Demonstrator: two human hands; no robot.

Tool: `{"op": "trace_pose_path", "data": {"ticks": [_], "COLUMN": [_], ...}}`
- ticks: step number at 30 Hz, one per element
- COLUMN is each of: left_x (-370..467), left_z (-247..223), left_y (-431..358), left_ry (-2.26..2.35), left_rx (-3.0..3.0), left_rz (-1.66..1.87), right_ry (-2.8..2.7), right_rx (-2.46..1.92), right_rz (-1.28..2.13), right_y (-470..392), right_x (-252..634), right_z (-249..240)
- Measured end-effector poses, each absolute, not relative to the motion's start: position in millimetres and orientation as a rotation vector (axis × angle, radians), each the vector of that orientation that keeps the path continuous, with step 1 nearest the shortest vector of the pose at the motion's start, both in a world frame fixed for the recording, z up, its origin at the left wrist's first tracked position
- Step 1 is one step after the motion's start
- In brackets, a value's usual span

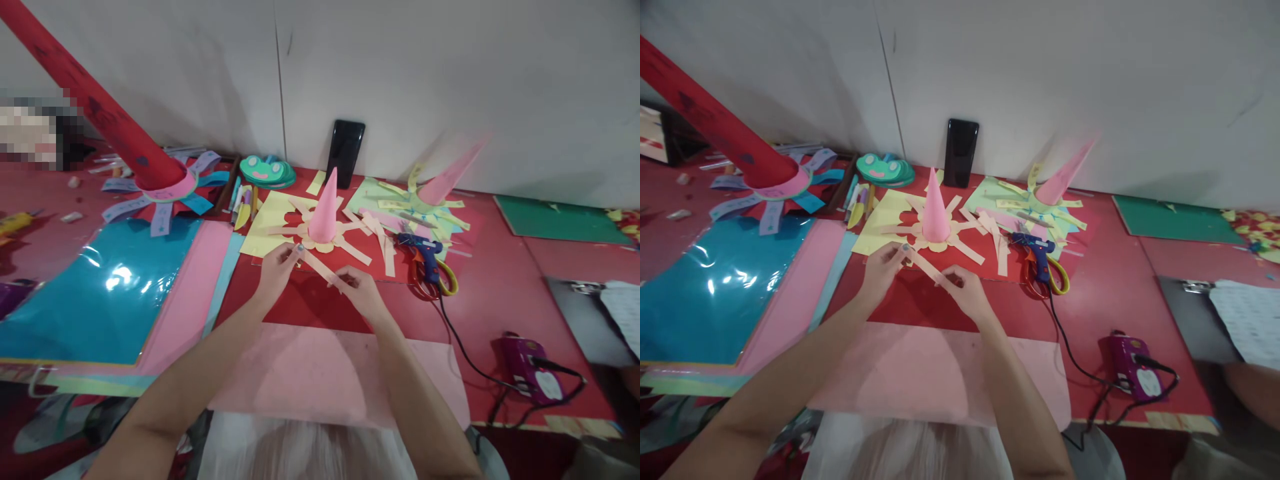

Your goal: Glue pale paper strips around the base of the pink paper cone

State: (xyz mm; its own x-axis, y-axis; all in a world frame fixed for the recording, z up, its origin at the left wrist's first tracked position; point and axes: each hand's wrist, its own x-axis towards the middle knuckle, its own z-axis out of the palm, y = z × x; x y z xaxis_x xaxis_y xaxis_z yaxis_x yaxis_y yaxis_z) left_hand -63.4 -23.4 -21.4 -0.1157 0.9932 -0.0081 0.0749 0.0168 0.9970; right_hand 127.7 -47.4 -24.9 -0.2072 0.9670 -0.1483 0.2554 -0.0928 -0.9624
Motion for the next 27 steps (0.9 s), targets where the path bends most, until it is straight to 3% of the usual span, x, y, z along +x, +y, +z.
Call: {"op": "trace_pose_path", "data": {"ticks": [12, 21, 27], "left_x": [-53.7, -46.6, -41.9], "left_z": [-24.2, -22.3, -23.2], "left_y": [-34.1, -38.0, -42.7], "left_ry": [1.415, 1.296, 1.121], "left_rx": [1.540, 1.258, 1.305], "left_rz": [0.950, 1.053, 0.893], "right_ry": [-0.891, -1.088, -1.255], "right_rx": [-1.323, -1.351, -1.363], "right_rz": [1.091, 1.359, 1.220], "right_y": [-42.1, -55.6, -60.9], "right_x": [132.4, 100.6, 97.9], "right_z": [-23.3, -29.1, -24.7]}}
